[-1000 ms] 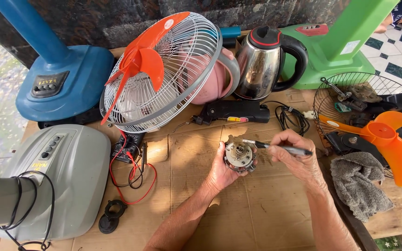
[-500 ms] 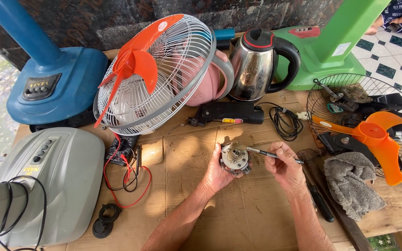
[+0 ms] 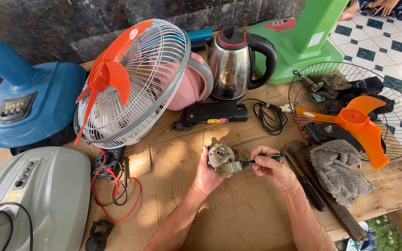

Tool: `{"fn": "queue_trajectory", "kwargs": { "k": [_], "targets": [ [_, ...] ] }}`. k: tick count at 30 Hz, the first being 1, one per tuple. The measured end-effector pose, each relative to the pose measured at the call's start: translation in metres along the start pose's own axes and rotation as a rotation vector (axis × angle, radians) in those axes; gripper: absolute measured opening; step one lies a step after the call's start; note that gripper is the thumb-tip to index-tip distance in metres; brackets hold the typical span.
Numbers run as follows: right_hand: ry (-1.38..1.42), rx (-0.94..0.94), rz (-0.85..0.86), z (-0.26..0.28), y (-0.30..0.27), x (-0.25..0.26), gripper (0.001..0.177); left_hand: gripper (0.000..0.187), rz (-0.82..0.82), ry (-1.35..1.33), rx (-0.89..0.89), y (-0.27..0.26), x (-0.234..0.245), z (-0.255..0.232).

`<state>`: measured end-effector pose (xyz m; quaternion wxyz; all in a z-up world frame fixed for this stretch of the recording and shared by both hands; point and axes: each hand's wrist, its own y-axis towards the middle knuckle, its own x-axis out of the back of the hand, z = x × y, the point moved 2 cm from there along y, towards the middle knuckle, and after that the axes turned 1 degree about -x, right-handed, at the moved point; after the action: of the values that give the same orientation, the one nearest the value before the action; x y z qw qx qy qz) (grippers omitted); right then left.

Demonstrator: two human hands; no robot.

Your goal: Cleaning a small electric motor component using a brush and a rag to remove dirt and grease.

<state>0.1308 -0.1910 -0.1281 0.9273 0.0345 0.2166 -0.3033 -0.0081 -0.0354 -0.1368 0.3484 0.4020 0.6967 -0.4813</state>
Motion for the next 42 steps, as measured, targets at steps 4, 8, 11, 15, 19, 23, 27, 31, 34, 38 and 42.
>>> {"fn": "queue_trajectory", "kwargs": {
  "k": [4, 8, 11, 15, 19, 23, 27, 31, 34, 38, 42],
  "targets": [
    [0.003, -0.024, -0.055, -0.003, -0.001, 0.01, 0.022, 0.079, -0.012, 0.023, -0.012, -0.006, -0.013, -0.005],
    [0.062, -0.039, -0.03, -0.014, 0.001, 0.025, 0.026, 0.076, -0.029, 0.006, -0.055, -0.001, -0.005, -0.001],
    [0.112, -0.006, -0.008, -0.015, -0.002, 0.025, 0.027, 0.077, -0.034, -0.013, -0.068, 0.003, 0.0, 0.002],
    [0.092, 0.059, -0.123, -0.015, -0.005, 0.027, 0.025, 0.076, -0.006, -0.033, -0.061, -0.006, -0.008, 0.001],
    [0.103, 0.037, -0.313, -0.018, 0.005, 0.041, 0.014, 0.078, -0.003, -0.046, -0.081, -0.005, -0.006, 0.004],
    [0.181, 0.055, -0.243, -0.006, 0.003, 0.034, 0.022, 0.077, 0.017, -0.004, -0.093, -0.009, -0.008, 0.003],
    [0.171, 0.101, -0.138, -0.015, -0.002, 0.031, 0.025, 0.077, 0.021, 0.005, -0.048, -0.002, -0.005, -0.002],
    [0.054, 0.088, -0.147, -0.005, -0.003, 0.02, 0.024, 0.077, 0.001, -0.028, -0.063, 0.014, 0.023, 0.007],
    [0.025, 0.175, -0.375, 0.012, -0.006, 0.024, 0.013, 0.077, 0.037, -0.021, -0.075, 0.01, 0.019, 0.007],
    [0.068, 0.239, -0.398, 0.016, -0.009, 0.036, 0.015, 0.075, 0.04, -0.027, -0.074, 0.009, 0.021, 0.007],
    [0.099, 0.194, -0.236, -0.004, -0.006, 0.028, 0.019, 0.075, 0.056, -0.035, -0.075, 0.015, 0.025, 0.01]
  ]
}}
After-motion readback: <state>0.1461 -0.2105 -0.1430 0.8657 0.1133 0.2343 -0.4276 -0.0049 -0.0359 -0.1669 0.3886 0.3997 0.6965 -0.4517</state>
